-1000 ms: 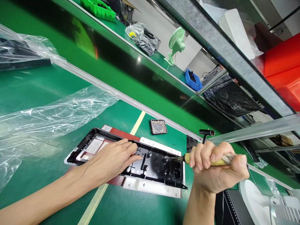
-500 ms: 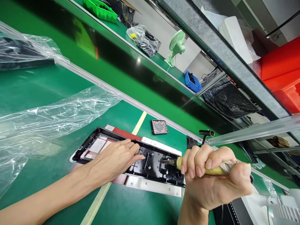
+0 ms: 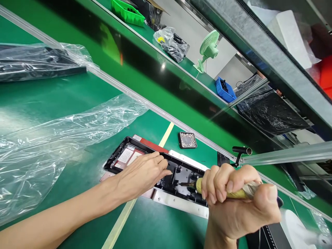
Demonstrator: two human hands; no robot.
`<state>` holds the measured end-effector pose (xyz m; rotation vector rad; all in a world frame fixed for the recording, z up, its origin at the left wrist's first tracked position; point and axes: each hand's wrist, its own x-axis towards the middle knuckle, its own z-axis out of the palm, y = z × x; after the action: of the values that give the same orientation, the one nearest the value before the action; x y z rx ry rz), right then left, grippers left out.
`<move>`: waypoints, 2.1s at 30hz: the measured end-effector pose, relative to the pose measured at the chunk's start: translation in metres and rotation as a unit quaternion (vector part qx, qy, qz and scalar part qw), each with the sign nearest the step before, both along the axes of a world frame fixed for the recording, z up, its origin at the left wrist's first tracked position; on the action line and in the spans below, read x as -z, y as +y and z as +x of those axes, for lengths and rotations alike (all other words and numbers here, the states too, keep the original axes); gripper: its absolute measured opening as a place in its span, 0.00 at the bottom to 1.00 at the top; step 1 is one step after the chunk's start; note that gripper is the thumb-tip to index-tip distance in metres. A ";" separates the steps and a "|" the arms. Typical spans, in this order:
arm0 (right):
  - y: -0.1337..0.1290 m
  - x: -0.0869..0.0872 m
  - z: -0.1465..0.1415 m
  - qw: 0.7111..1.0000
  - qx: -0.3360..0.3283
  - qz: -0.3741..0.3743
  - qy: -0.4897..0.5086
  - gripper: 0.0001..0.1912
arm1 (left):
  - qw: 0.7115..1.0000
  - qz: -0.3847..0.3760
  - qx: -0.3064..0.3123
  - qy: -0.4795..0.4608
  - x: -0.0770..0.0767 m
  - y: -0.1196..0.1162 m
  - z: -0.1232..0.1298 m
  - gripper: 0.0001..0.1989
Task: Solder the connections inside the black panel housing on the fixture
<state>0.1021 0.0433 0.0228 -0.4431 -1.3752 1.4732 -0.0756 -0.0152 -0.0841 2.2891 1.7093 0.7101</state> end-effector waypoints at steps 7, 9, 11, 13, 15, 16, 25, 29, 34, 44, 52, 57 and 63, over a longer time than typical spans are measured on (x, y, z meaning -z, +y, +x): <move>-0.003 0.004 -0.005 1.000 -0.006 -0.001 0.006 0.23 | 1.000 -0.011 -0.001 0.004 0.000 0.000 0.001 0.16; -0.004 0.003 -0.004 1.000 -0.006 -0.001 0.006 0.23 | 1.000 -0.017 -0.002 0.006 0.000 0.000 0.001 0.17; -0.004 0.003 -0.003 1.000 -0.006 0.002 0.006 0.23 | 1.000 -0.020 -0.003 0.008 0.000 0.000 0.001 0.17; -0.004 0.003 -0.002 1.000 -0.008 0.008 0.003 0.23 | 1.000 -0.018 -0.002 0.009 0.001 0.000 0.001 0.17; -0.003 0.004 -0.002 1.000 -0.008 0.009 0.000 0.23 | 1.000 -0.016 0.000 0.010 0.002 -0.001 0.001 0.16; -0.003 0.004 -0.003 1.000 -0.007 0.007 -0.001 0.23 | 1.000 -0.016 0.001 0.010 0.003 -0.001 0.001 0.16; -0.006 0.010 -0.014 1.000 0.005 -0.008 0.021 0.26 | 1.000 -0.011 -0.002 0.006 0.006 0.000 0.000 0.17; -0.007 0.015 -0.014 0.999 0.002 -0.032 0.038 0.24 | 1.000 -0.006 -0.002 -0.017 0.006 0.001 -0.004 0.17; -0.008 0.025 -0.012 0.999 -0.007 -0.018 0.048 0.20 | 0.989 -0.036 -0.031 -0.143 -0.023 -0.003 -0.001 0.20; 0.002 0.019 -0.001 0.962 0.104 0.202 -0.151 0.19 | 0.926 -0.081 0.051 -0.366 -0.089 0.009 0.047 0.31; 0.011 0.013 0.006 0.927 0.147 0.269 -0.216 0.21 | 0.873 -0.038 0.018 -0.485 -0.079 0.028 0.078 0.33; 0.013 0.009 0.008 0.927 0.133 0.281 -0.211 0.19 | 0.853 -0.009 -0.001 -0.522 -0.079 0.032 0.083 0.28; 0.009 0.008 0.008 0.927 0.130 0.277 -0.215 0.17 | 0.828 0.030 -0.015 -0.560 -0.072 0.030 0.089 0.30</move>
<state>0.1098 0.0525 0.0148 -0.5719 -1.9161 0.7380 0.0134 0.0149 -0.0121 1.2790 1.0935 1.6632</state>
